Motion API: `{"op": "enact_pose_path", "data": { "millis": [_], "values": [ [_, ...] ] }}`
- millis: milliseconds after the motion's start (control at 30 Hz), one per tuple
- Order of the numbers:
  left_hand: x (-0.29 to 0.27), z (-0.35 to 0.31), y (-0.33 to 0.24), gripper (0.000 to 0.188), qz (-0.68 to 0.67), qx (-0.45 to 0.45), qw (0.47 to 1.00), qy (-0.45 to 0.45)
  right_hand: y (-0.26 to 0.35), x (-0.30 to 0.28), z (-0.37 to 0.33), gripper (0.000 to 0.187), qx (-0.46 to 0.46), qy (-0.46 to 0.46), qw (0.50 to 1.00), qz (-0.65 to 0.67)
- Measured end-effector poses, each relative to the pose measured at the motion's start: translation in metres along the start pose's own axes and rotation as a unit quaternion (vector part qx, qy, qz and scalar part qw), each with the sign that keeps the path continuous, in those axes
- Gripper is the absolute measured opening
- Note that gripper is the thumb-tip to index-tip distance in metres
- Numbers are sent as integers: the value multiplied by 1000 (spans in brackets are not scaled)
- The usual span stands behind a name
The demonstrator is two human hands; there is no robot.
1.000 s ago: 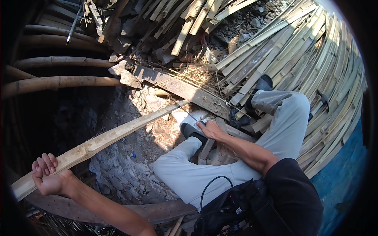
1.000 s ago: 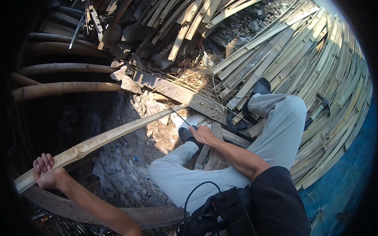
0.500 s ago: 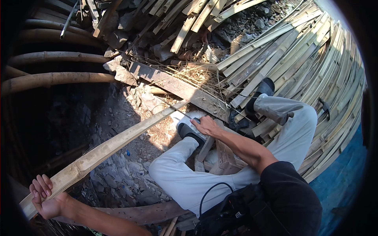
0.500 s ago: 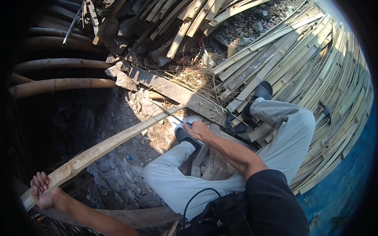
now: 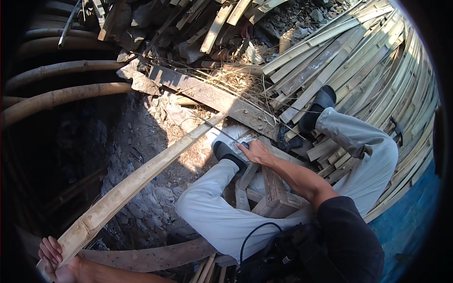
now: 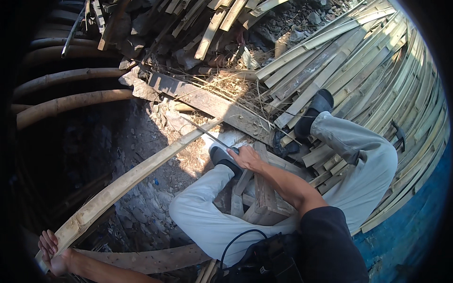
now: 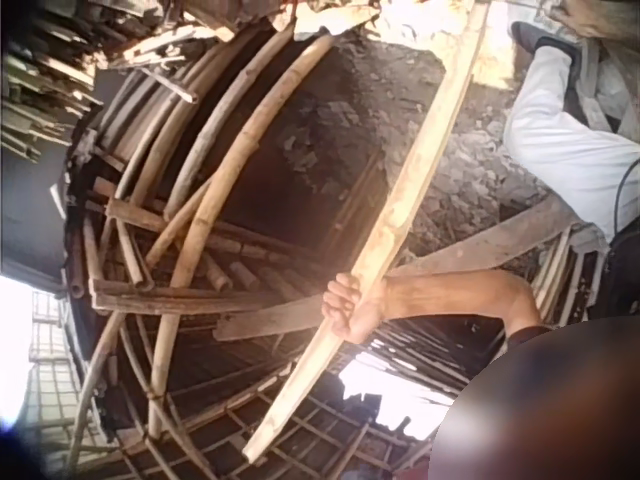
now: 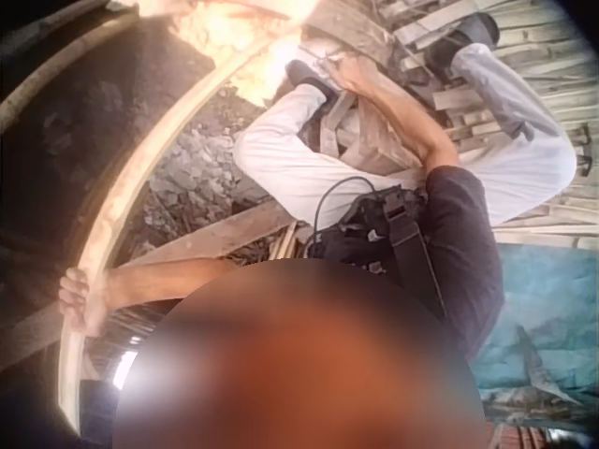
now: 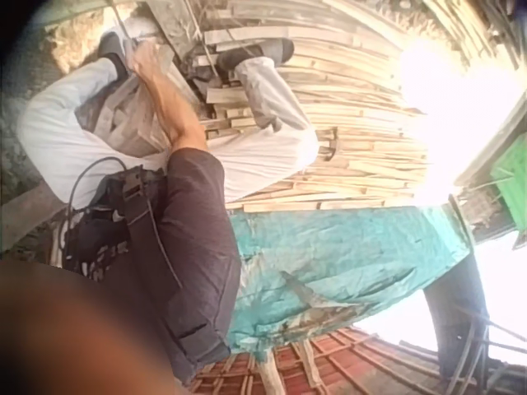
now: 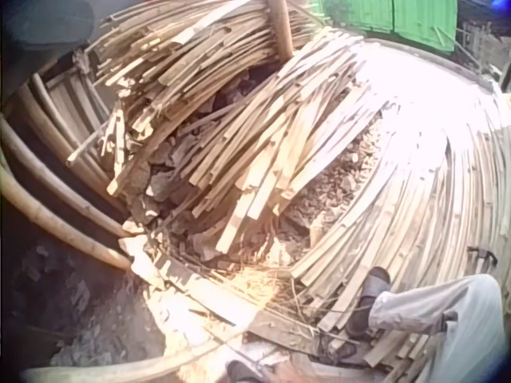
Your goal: Trimming and shaving a strip of bamboo using a machete.
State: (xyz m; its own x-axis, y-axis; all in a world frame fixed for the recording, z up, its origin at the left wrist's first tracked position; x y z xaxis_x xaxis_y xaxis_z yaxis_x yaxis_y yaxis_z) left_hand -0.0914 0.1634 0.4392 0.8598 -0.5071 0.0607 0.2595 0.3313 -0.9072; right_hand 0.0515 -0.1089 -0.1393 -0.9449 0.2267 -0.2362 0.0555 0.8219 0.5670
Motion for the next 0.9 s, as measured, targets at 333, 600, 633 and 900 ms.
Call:
{"op": "enact_pose_path", "data": {
  "millis": [333,600,633,900],
  "values": [
    [-4,0,3,17,1,22,1000,4,-49,-3,36,81,41,-48,998,4],
    [35,25,30,24,184,29,952,-244,-38,-47,5,77,35,-58,997,-28],
    [49,24,31,27,193,46,941,-276,-33,-56,0,77,25,-62,998,-18],
    [77,2,27,58,337,131,927,-102,-23,-133,-47,73,-43,-214,976,-13]
  ]
}}
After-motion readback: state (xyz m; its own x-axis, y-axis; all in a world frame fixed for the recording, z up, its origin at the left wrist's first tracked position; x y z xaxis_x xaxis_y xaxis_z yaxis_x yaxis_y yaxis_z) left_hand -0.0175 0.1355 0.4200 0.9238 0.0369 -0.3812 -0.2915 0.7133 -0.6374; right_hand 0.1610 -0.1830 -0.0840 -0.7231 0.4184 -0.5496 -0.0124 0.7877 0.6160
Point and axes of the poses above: each hand's wrist, its own z-axis towards the middle knuckle, its own x-axis out of the palm, y = z × x, the point moved 3 cm from there along z, towards the middle knuckle, and after that the axes turned 3 degrees about y, right-handed, at the moved point
